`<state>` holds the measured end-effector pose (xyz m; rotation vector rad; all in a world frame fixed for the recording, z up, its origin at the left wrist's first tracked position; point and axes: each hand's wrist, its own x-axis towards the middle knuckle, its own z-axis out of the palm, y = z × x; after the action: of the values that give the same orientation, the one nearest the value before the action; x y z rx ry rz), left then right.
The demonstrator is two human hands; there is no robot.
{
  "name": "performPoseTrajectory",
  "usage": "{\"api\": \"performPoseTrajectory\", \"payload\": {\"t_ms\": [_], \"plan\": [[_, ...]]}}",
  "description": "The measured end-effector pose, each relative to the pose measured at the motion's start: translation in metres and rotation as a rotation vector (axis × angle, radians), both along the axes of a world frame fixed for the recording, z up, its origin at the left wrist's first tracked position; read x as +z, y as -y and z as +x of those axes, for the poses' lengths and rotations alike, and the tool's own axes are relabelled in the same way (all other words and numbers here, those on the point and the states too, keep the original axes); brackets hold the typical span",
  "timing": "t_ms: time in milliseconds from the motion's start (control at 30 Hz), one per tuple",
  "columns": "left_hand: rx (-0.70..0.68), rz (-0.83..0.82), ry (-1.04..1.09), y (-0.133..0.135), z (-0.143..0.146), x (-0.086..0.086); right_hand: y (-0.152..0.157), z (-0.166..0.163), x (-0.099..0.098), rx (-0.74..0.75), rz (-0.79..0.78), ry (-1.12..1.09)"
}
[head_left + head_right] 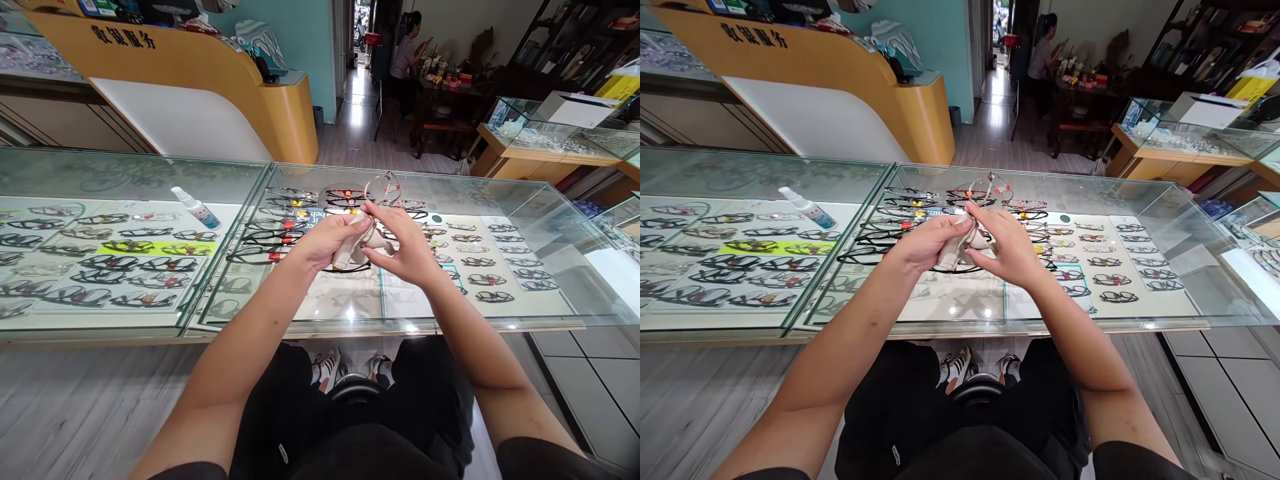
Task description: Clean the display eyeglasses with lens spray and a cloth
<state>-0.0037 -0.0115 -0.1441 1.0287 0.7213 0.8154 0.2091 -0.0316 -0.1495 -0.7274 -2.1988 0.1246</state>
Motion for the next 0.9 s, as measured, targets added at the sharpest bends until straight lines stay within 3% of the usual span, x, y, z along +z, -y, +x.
{"api": "performPoseTrajectory", "payload": {"t_ms": [567,900], "plan": [[0.039,0.051,0.060,0.007,0.005,0.009,0.001,-0.007,-0.007,-0.116,0.094,-0.125],[0.145,0.117,-0.053,0.010,0.005,0.004,0.002,-0.011,-0.008,-0.136,0.186,-0.154]]}}
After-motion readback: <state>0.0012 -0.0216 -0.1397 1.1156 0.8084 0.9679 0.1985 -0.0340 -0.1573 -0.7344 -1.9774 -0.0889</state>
